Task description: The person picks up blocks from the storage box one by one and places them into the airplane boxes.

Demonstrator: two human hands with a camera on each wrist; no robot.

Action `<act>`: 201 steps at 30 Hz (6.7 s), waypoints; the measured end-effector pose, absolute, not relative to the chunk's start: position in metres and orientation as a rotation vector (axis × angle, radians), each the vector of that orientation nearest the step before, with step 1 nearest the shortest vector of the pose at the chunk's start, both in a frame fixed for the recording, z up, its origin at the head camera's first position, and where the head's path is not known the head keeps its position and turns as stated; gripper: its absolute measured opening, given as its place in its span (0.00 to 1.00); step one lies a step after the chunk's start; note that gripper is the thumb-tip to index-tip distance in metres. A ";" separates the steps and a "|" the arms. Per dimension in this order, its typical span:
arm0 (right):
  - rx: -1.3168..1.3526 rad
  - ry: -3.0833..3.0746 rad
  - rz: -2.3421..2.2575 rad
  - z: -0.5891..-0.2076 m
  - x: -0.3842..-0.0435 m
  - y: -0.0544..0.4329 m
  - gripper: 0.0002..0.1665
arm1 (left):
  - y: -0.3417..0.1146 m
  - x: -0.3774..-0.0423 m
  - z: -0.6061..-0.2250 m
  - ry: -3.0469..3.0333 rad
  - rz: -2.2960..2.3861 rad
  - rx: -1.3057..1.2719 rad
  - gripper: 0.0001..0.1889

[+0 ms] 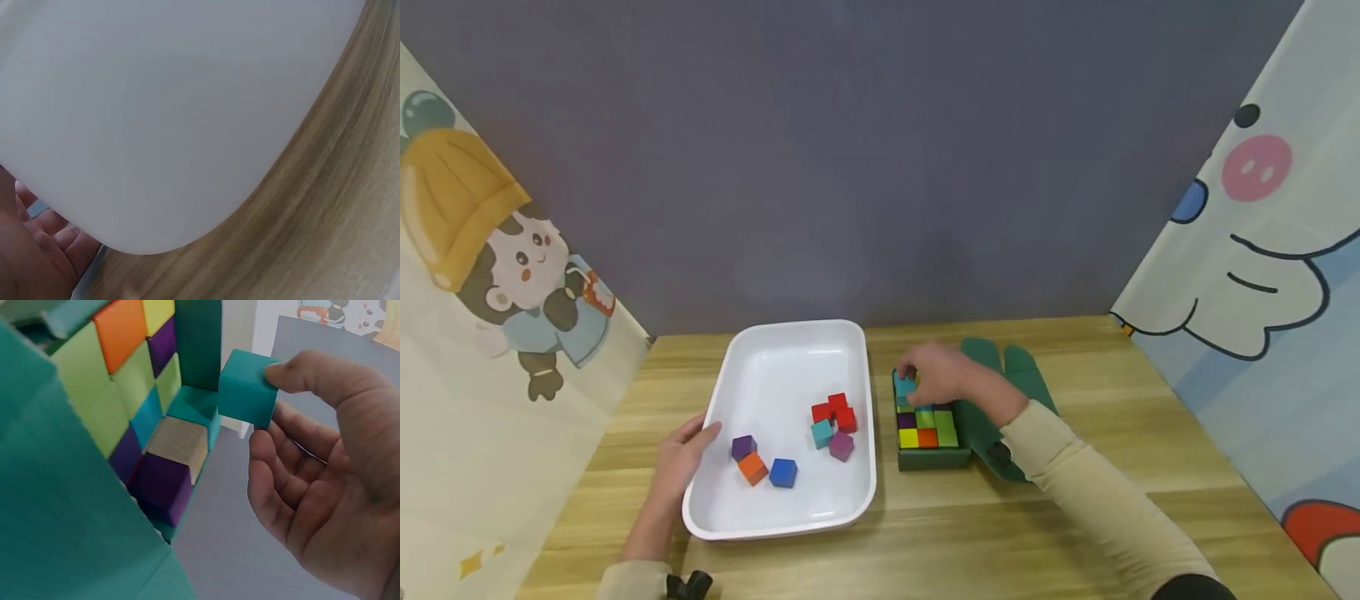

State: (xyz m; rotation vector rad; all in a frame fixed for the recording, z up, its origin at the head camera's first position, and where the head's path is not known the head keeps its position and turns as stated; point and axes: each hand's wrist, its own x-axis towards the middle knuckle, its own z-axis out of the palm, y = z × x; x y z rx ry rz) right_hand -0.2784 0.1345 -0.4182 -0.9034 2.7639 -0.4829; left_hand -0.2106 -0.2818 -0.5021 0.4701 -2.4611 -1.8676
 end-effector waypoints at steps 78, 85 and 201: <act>-0.973 2.584 -0.255 -0.450 -0.273 -0.125 0.16 | -0.278 -0.216 -0.509 -2.376 -1.908 0.325 0.22; -1.042 2.543 -0.271 -0.448 -0.276 -0.122 0.10 | -0.276 -0.215 -0.508 -2.353 -1.901 0.347 0.22; -1.403 2.456 -0.139 -0.424 -0.212 -0.077 0.12 | -0.271 -0.199 -0.504 -2.507 -1.811 0.297 0.29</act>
